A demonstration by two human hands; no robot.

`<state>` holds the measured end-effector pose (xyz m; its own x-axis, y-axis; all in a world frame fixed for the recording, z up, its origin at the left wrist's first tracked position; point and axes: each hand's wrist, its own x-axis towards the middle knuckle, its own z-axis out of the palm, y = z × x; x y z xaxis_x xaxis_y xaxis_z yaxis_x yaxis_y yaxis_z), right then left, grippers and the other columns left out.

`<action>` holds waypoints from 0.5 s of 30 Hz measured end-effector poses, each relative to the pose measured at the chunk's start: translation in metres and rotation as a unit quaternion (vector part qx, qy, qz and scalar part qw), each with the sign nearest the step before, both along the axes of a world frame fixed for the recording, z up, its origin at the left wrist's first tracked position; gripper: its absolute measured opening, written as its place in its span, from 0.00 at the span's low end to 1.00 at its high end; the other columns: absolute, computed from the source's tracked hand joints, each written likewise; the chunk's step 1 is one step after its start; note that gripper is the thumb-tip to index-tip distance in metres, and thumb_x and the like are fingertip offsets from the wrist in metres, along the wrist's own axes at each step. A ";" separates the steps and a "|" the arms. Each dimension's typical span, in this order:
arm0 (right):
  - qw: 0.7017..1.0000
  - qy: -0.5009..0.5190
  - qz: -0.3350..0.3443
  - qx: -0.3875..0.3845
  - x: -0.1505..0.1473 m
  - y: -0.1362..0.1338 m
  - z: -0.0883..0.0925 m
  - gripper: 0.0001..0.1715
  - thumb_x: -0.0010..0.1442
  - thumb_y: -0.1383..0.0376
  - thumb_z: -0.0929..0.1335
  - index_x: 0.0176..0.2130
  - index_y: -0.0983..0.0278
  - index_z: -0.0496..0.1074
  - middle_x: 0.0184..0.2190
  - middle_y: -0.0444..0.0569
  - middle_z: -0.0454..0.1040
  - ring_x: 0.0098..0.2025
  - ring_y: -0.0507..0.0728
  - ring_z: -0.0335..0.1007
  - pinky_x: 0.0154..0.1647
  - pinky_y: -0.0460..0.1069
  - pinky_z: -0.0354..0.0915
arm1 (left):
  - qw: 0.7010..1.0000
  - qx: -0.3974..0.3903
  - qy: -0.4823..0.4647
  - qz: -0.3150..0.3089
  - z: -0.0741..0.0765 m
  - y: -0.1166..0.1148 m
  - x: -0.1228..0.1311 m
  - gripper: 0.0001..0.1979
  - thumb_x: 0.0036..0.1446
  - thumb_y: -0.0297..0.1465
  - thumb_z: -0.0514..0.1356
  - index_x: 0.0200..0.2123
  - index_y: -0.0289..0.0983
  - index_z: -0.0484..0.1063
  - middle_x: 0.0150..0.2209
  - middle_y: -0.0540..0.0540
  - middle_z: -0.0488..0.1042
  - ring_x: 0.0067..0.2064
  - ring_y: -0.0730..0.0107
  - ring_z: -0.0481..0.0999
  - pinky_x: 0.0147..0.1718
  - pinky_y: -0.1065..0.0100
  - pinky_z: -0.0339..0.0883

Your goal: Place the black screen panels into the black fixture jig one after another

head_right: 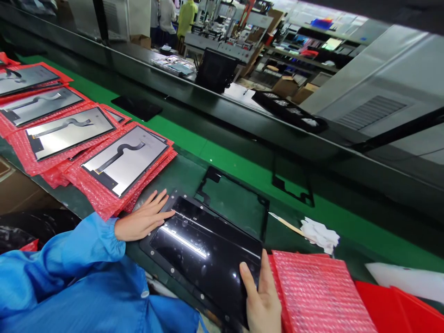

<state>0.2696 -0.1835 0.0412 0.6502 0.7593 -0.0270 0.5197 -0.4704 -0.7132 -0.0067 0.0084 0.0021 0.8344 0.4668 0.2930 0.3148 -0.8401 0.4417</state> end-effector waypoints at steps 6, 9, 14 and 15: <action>0.996 0.064 -0.063 0.006 -0.007 0.005 0.005 0.46 0.62 0.47 0.64 0.70 0.63 0.48 0.67 0.48 0.47 0.68 0.66 0.42 0.69 0.58 0.42 | 0.999 0.023 0.021 -0.020 0.000 0.001 -0.001 0.21 0.69 0.31 0.47 0.63 0.35 0.60 0.67 0.33 0.41 0.70 0.50 0.30 0.66 0.43 0.41; 0.995 0.078 -0.060 0.020 -0.008 0.005 0.004 0.47 0.62 0.47 0.65 0.70 0.65 0.48 0.68 0.50 0.45 0.68 0.67 0.40 0.69 0.61 0.41 | 0.999 0.025 0.032 -0.034 0.002 0.003 -0.002 0.22 0.68 0.33 0.49 0.62 0.34 0.61 0.67 0.32 0.39 0.69 0.47 0.30 0.66 0.42 0.40; 0.992 0.090 -0.086 0.020 -0.006 0.001 -0.001 0.48 0.60 0.44 0.66 0.67 0.68 0.53 0.65 0.54 0.51 0.67 0.68 0.44 0.68 0.63 0.42 | 0.998 0.018 0.030 -0.057 0.009 0.003 -0.003 0.36 0.60 0.47 0.59 0.64 0.31 0.58 0.67 0.27 0.35 0.69 0.41 0.30 0.65 0.41 0.39; 0.991 0.096 -0.094 0.021 -0.006 0.001 -0.002 0.48 0.59 0.43 0.67 0.67 0.67 0.54 0.65 0.54 0.51 0.67 0.68 0.45 0.68 0.64 0.43 | 0.997 0.020 0.032 -0.061 0.010 0.003 -0.003 0.41 0.58 0.51 0.60 0.65 0.31 0.56 0.67 0.26 0.34 0.69 0.40 0.29 0.65 0.40 0.39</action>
<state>0.2637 -0.1827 0.0392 0.7656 0.6288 -0.1358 0.2782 -0.5141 -0.8114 -0.0095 0.0110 0.0122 0.9020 0.3499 0.2531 0.2358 -0.8901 0.3901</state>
